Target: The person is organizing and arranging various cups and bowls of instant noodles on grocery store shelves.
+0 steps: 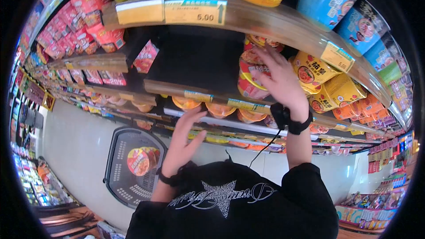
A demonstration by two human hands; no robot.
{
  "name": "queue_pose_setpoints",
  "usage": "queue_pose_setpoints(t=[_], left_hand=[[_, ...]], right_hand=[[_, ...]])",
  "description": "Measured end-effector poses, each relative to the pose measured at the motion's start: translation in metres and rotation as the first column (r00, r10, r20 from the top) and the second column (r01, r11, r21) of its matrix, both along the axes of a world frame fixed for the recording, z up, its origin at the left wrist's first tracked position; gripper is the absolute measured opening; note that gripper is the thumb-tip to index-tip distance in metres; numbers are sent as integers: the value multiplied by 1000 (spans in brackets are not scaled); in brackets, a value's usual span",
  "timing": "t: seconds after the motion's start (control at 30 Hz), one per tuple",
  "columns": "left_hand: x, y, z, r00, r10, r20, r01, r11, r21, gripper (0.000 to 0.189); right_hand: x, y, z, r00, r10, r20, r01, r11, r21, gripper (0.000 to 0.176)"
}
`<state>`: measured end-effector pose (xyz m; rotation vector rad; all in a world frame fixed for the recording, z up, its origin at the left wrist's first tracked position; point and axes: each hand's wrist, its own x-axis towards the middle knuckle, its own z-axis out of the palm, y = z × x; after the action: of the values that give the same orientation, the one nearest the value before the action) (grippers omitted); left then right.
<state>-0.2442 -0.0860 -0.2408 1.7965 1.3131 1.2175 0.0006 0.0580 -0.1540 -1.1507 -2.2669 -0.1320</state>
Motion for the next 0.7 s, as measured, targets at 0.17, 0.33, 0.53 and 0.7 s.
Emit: queue_pose_setpoints(t=[0.17,0.33,0.53,0.7], left_hand=[[-44,-65,-31,933,320,-164,-350,914,-207,33],[-74,-159,-99,641,413,-647,-757,480,-443,24],[-61,-270,-192,573,154,-805,-800,-110,-590,34],[-24,-307,-224,612,117,-782,-750,-229,-620,38]], right_hand=[[2,5,9,999,22,-30,-26,990,-135,49],[-16,-40,-5,935,304,-183,-346,897,-275,44],[-32,-55,-30,917,399,-22,-395,898,-196,35],[-37,-47,-35,853,489,-184,-499,867,-7,26]])
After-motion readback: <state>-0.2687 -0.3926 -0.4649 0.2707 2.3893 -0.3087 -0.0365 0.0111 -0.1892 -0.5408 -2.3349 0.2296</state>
